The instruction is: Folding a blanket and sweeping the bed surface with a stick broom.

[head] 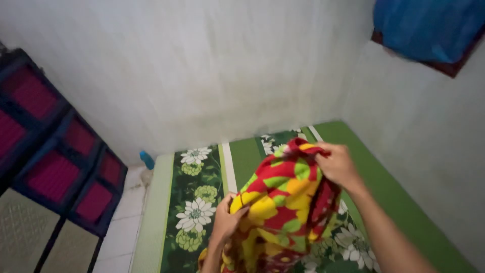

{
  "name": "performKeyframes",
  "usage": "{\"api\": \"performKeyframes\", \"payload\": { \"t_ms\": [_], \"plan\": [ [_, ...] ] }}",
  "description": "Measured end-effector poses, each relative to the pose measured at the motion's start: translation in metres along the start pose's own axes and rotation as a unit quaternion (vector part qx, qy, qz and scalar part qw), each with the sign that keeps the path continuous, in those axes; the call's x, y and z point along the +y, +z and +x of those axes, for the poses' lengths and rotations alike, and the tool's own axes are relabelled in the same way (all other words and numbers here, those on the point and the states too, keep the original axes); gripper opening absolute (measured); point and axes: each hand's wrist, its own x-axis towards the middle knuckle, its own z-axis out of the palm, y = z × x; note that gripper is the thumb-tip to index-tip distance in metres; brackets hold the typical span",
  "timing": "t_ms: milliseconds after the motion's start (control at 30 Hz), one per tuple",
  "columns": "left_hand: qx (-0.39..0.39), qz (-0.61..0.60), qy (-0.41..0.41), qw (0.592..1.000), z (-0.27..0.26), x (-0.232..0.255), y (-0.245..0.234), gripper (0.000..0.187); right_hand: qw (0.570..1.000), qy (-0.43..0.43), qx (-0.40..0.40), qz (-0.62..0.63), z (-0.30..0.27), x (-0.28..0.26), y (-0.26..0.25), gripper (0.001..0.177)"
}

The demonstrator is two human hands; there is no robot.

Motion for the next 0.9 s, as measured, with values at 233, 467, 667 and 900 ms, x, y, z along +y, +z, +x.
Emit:
{"api": "performKeyframes", "payload": {
  "t_ms": [233, 467, 667, 900],
  "plan": [
    [-0.094, 0.006, -0.045, 0.995, -0.003, -0.023, 0.021, 0.026, 0.987, 0.102, -0.053, 0.116, -0.014, -0.023, 0.006, 0.036],
    [0.090, 0.137, -0.040, 0.986, -0.011, 0.000, 0.041, 0.021, 0.978, 0.014, -0.106, 0.181, -0.024, -0.020, 0.020, 0.028],
    [0.071, 0.071, -0.086, 0.991, -0.011, 0.026, 0.059, 0.038, 0.983, -0.043, -0.130, 0.120, -0.024, -0.005, 0.044, 0.021],
    [-0.049, -0.113, 0.004, 0.992, -0.005, -0.018, 0.079, 0.041, 0.978, 0.009, -0.180, 0.109, -0.031, -0.047, 0.047, 0.021]
  ]
}}
